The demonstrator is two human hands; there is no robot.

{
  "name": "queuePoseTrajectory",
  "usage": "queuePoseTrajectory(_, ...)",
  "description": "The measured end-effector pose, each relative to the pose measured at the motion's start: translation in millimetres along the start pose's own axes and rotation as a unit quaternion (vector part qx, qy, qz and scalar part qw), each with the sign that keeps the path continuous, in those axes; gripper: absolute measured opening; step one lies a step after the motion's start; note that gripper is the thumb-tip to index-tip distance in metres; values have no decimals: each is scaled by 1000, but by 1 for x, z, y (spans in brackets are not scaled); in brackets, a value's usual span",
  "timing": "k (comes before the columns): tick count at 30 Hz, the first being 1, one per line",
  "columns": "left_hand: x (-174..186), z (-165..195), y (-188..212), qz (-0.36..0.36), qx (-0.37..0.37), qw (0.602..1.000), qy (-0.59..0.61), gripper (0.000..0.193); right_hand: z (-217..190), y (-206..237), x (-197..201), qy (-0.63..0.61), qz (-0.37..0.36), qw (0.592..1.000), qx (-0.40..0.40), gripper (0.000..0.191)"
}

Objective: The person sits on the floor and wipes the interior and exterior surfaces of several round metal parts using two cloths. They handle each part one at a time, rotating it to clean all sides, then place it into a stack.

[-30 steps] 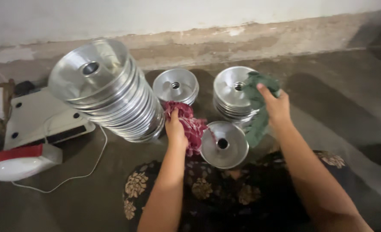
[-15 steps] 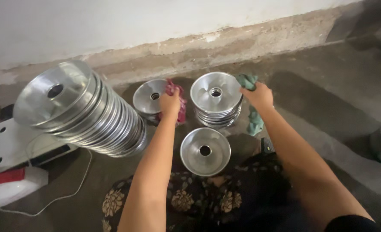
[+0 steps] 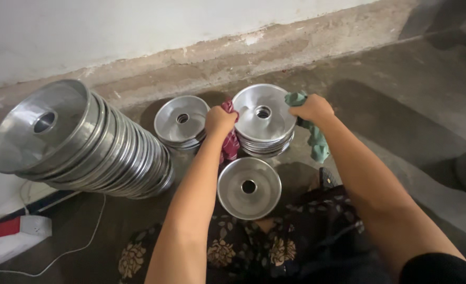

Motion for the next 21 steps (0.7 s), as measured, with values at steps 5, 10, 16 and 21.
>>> queuePoseTrajectory(5, 9, 11, -1, 25, -60, 993, 98, 42, 10, 3, 9, -61, 40, 997, 28, 56)
queuePoseTrajectory(10, 38, 17, 21, -5, -105, 962, 250, 38, -2, 26, 53, -139, 65, 986, 64, 51)
queuePoseTrajectory(16, 101, -21, 80, -80, -139, 914, 372, 42, -35, 84, 70, -351, 23, 920, 172, 39)
queuePoseTrajectory(21, 141, -66, 148, -26, -159, 964, 210, 47, -64, 144, 37, -299, 103, 916, 247, 38)
Point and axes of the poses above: each hand's wrist, its own y-axis away from the middle knuckle, its own x-axis out of the back of the hand, z = x × y, the point moved 2 cm from there along -y, towards the middle knuckle, and after that the axes turned 4 degrees about x, right-handed, at the moved point
